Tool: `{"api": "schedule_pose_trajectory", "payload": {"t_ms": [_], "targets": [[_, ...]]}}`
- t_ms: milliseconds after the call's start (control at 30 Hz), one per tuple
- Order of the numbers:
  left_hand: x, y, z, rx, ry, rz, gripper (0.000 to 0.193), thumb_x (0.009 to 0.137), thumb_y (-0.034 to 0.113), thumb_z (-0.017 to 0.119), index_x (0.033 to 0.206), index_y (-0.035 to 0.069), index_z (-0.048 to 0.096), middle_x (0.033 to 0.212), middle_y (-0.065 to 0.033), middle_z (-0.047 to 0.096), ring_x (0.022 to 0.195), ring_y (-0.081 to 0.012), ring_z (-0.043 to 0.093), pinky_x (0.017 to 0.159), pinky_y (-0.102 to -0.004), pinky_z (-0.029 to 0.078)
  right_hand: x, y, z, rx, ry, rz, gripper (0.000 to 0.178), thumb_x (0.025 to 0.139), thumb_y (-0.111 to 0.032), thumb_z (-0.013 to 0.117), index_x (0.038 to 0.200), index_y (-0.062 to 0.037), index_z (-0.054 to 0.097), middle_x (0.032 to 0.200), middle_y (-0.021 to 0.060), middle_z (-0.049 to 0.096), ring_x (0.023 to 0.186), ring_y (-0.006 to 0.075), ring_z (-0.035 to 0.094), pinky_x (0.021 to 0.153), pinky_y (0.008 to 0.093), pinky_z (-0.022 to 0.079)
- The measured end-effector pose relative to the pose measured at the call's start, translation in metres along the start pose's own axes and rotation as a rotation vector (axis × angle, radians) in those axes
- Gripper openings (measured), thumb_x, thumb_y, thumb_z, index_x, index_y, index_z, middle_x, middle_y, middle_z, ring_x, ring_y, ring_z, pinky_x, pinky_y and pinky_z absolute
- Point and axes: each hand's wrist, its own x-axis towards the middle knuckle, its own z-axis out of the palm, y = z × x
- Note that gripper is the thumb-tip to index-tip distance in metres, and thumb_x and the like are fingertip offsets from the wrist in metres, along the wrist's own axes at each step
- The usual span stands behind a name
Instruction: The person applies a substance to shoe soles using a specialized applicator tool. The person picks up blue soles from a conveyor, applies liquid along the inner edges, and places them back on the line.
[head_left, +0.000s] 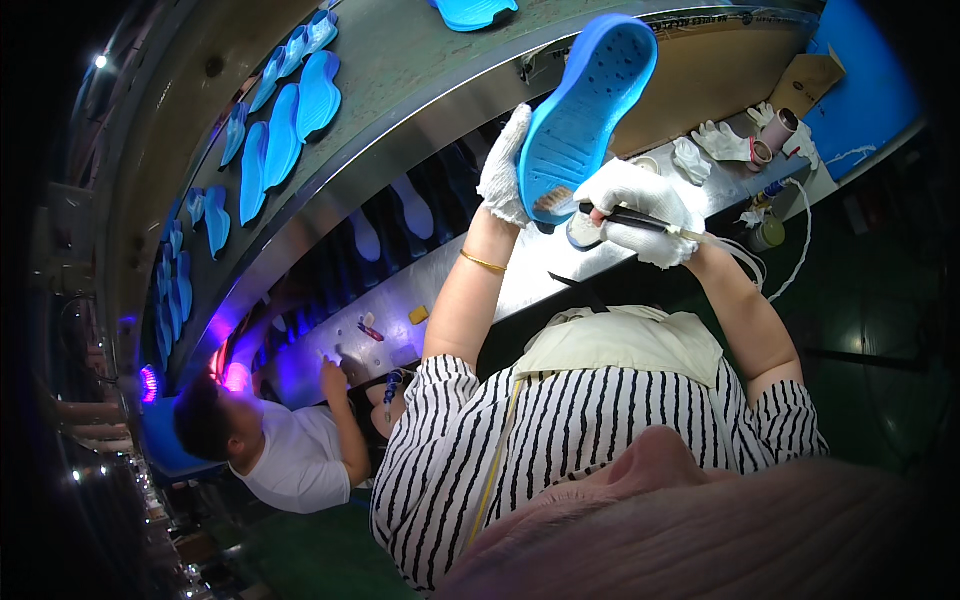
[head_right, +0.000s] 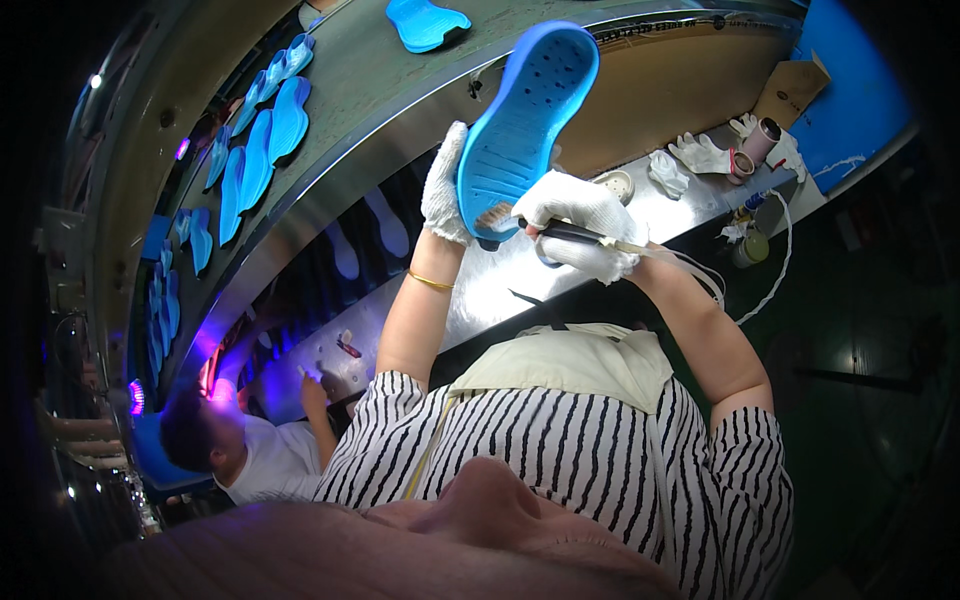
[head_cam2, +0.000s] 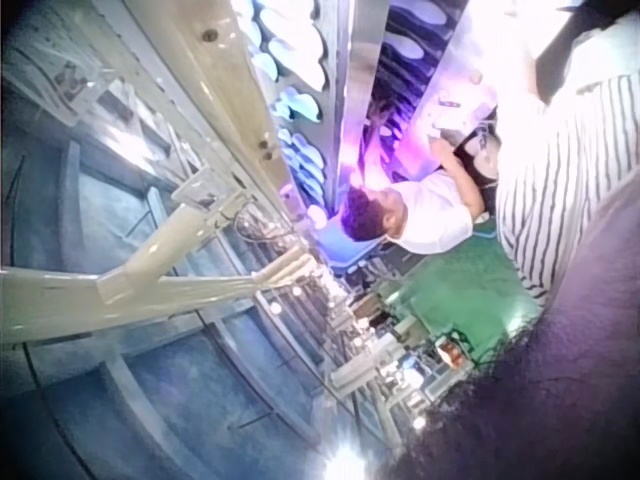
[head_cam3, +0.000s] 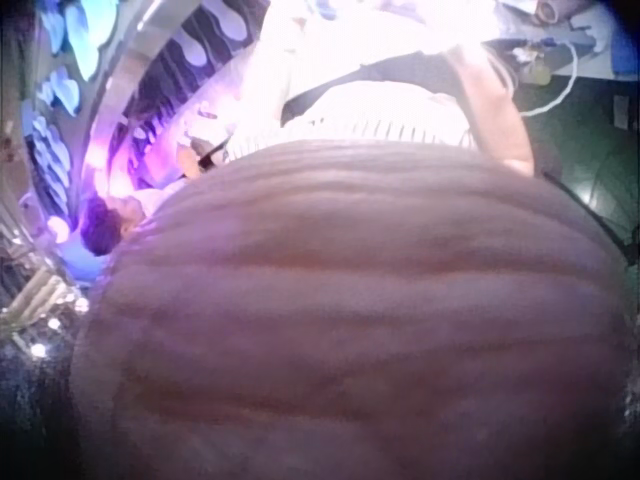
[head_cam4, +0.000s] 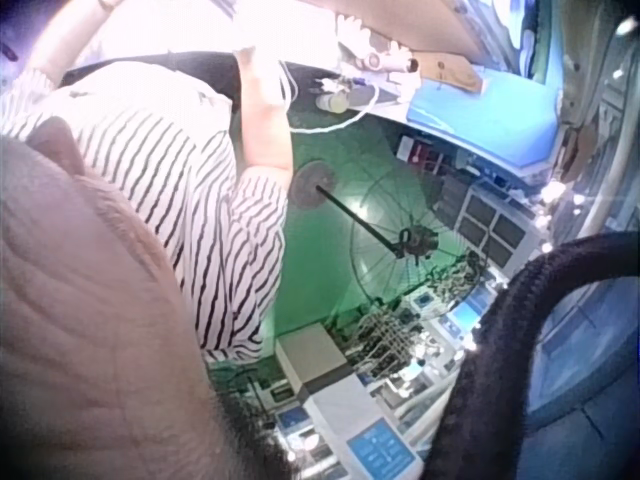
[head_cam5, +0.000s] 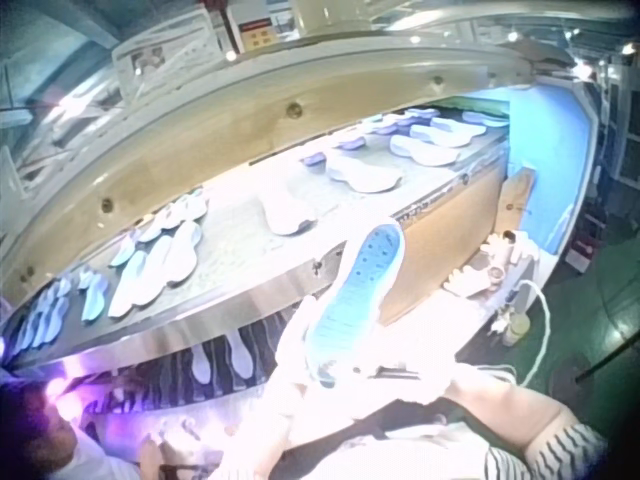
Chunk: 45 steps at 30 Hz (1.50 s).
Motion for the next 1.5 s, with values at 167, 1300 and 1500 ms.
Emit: {"api": "schedule_pose_trajectory", "payload": {"t_ms": [167, 1300, 1500], "targets": [[0.000, 0.007, -0.006, 0.105, 0.228, -0.113, 0.060, 0.099, 0.046, 0.054, 0.130, -0.005, 0.054, 0.116, -0.0268, 0.065, 0.097, -0.0341, 0.069, 0.085, -0.0444, 0.060, 0.007, 0.008, -0.004, 0.036, -0.172, 0.124, 0.019, 0.070, -0.001, 0.068, 0.088, -0.0046, 0.063, 0.093, 0.0069, 0.065, 0.090, 0.0208, 0.064, 0.084, 0.0322, 0.052], [-0.007, -0.029, -0.003, -0.210, -0.048, 0.106, 0.093, 0.091, 0.070, 0.041, 0.152, 0.001, 0.029, 0.148, -0.0280, 0.041, 0.131, -0.0473, 0.047, 0.112, -0.0572, 0.038, -0.010, -0.028, 0.019, 0.258, 0.106, 0.408, 0.009, 0.083, 0.001, 0.068, 0.092, -0.0012, 0.065, 0.089, 0.0066, 0.070, 0.085, 0.0136, 0.066, 0.078, 0.0300, 0.054], [-0.014, -0.036, 0.001, -0.298, -0.062, 0.166, 0.082, 0.094, 0.062, 0.040, 0.147, -0.001, 0.038, 0.140, -0.0258, 0.050, 0.123, -0.0414, 0.055, 0.105, -0.0516, 0.046, 0.014, -0.023, 0.012, -0.092, 0.336, 0.158, 0.007, 0.086, 0.001, 0.067, 0.093, -0.0005, 0.066, 0.090, 0.0072, 0.067, 0.085, 0.0127, 0.064, 0.078, 0.0271, 0.052]]}}
